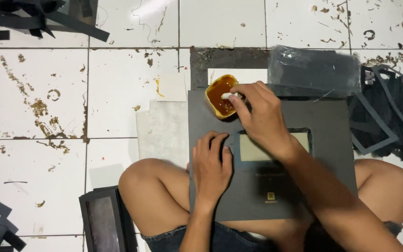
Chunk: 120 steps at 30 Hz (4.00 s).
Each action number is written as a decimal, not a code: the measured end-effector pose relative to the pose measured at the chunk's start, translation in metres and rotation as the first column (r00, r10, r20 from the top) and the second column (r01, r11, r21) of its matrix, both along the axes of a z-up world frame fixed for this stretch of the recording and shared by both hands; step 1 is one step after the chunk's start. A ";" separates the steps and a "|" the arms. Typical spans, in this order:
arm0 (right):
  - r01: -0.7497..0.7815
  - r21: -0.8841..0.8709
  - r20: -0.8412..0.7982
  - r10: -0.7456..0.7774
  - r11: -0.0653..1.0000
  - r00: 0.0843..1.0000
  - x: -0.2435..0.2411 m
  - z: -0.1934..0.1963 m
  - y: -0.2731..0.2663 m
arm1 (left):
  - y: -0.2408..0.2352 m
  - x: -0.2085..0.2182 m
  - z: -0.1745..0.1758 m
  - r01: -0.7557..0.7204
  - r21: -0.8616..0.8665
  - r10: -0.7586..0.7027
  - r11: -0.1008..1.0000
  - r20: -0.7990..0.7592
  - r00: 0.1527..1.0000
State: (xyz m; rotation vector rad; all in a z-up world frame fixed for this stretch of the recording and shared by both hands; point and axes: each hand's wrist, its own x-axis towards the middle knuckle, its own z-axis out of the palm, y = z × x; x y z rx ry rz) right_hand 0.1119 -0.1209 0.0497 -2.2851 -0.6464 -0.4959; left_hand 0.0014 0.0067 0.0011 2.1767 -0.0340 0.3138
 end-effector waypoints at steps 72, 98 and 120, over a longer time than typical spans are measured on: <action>0.103 -0.161 0.087 -0.090 0.982 0.992 -0.079 -0.041 -0.030 | 0.000 -0.006 -0.007 -0.103 -0.264 0.112 0.959 0.020 0.993; 0.075 -0.069 0.029 -0.073 0.995 0.997 -0.082 -0.037 -0.031 | 0.001 -0.005 -0.005 -0.107 -0.276 0.115 0.955 0.014 0.993; -0.024 -0.227 -0.124 -0.005 0.974 0.992 -0.128 -0.042 -0.048 | 0.001 -0.005 -0.005 -0.097 -0.242 0.100 0.965 -0.003 0.995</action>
